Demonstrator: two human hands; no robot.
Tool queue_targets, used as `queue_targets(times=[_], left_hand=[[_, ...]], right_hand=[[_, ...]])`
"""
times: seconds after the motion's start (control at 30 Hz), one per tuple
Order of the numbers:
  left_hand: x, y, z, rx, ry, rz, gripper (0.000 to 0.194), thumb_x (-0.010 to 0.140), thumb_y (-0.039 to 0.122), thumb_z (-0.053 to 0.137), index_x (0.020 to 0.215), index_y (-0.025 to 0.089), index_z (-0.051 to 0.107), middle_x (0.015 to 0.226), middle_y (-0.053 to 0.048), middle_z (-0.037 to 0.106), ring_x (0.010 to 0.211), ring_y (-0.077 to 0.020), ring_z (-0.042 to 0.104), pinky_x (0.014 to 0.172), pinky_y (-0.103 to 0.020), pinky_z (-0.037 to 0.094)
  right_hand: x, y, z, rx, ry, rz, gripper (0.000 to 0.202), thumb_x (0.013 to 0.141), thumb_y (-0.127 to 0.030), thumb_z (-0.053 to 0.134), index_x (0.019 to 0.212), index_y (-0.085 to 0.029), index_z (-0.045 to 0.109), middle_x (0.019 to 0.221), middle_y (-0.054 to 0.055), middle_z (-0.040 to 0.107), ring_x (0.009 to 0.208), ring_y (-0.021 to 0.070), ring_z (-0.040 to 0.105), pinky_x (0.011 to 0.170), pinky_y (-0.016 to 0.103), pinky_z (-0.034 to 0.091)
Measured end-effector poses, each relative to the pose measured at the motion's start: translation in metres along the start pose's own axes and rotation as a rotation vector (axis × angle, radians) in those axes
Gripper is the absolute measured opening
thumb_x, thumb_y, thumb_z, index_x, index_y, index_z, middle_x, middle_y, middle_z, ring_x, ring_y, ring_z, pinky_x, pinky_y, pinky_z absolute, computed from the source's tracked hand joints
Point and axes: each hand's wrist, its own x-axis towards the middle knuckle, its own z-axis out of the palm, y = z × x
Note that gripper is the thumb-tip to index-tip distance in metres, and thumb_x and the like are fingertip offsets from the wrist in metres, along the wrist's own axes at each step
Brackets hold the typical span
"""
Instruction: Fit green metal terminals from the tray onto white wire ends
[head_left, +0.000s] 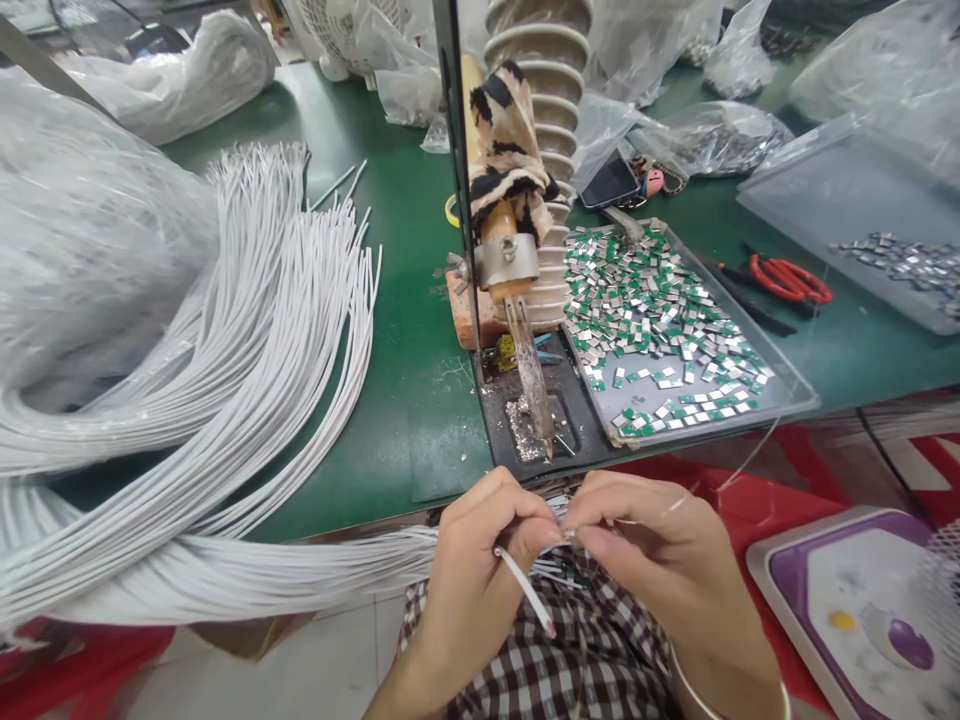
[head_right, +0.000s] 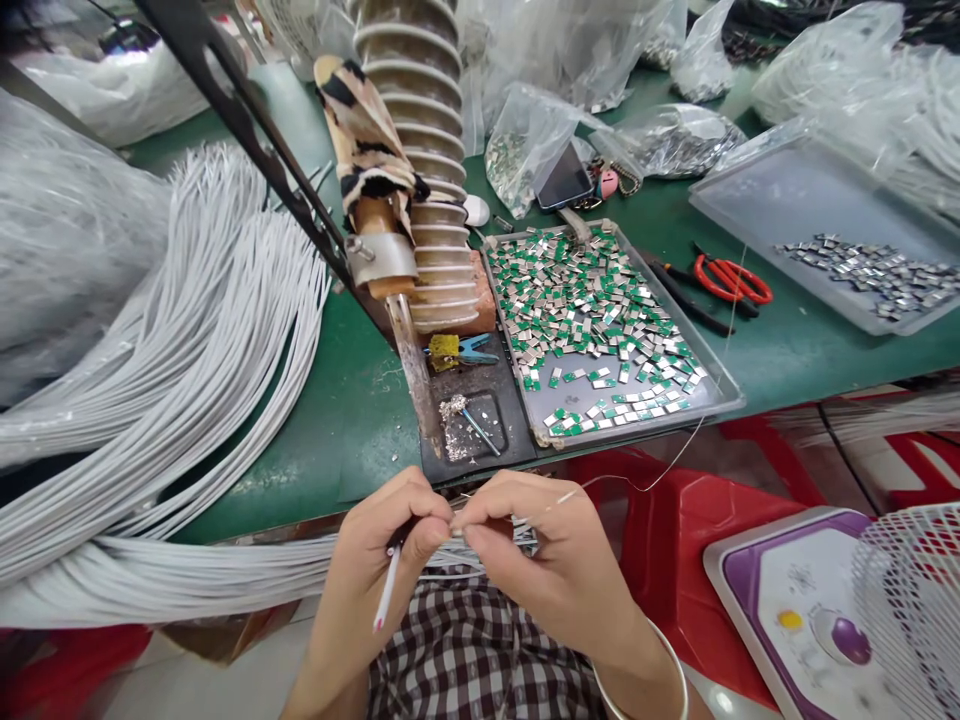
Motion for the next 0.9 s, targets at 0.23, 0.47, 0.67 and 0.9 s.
queue_targets(times=[0.23, 0.47, 0.67, 0.9], left_hand=[[-0.001, -0.008, 0.004, -0.041, 0.059, 0.078, 0.015, 0.091, 0.027, 0.065, 0.079, 0.019, 0.070, 0.072, 0.000, 0.061, 0.065, -0.0126, 0.056, 0.059, -0.022, 0.042], [0.001, -0.013, 0.008, 0.017, 0.153, 0.018, 0.007, 0.086, 0.016, 0.069, 0.085, 0.021, 0.074, 0.091, -0.004, 0.057, 0.073, -0.0135, 0.057, 0.057, -0.021, 0.044], [0.002, -0.017, 0.013, -0.066, 0.223, 0.001, 0.005, 0.084, 0.017, 0.070, 0.081, 0.019, 0.073, 0.097, -0.007, 0.064, 0.077, -0.0147, 0.062, 0.058, -0.021, 0.046], [0.014, -0.008, 0.014, -0.175, 0.194, 0.064, 0.016, 0.087, 0.011, 0.062, 0.074, 0.018, 0.068, 0.090, -0.004, 0.077, 0.080, -0.0152, 0.070, 0.068, -0.022, 0.051]], right_hand=[[0.008, -0.003, -0.016, -0.129, -0.214, 0.110, 0.025, 0.091, -0.018, 0.049, 0.070, -0.020, 0.062, 0.063, -0.002, 0.062, 0.057, 0.0103, 0.055, 0.054, 0.021, 0.044], [0.054, 0.046, -0.063, -0.964, 0.265, 0.115, 0.020, 0.087, -0.023, 0.050, 0.086, -0.017, 0.069, 0.091, 0.015, 0.068, 0.093, 0.0331, 0.060, 0.075, 0.045, 0.046], [0.062, 0.053, -0.071, -0.953, 0.275, 0.114, 0.022, 0.084, -0.026, 0.056, 0.064, -0.020, 0.061, 0.070, 0.007, 0.063, 0.073, 0.0245, 0.059, 0.063, 0.036, 0.042], [0.020, 0.011, -0.022, -0.288, 0.134, 0.015, 0.004, 0.087, -0.023, 0.063, 0.085, -0.023, 0.068, 0.071, -0.003, 0.069, 0.057, 0.0109, 0.061, 0.053, 0.022, 0.047]])
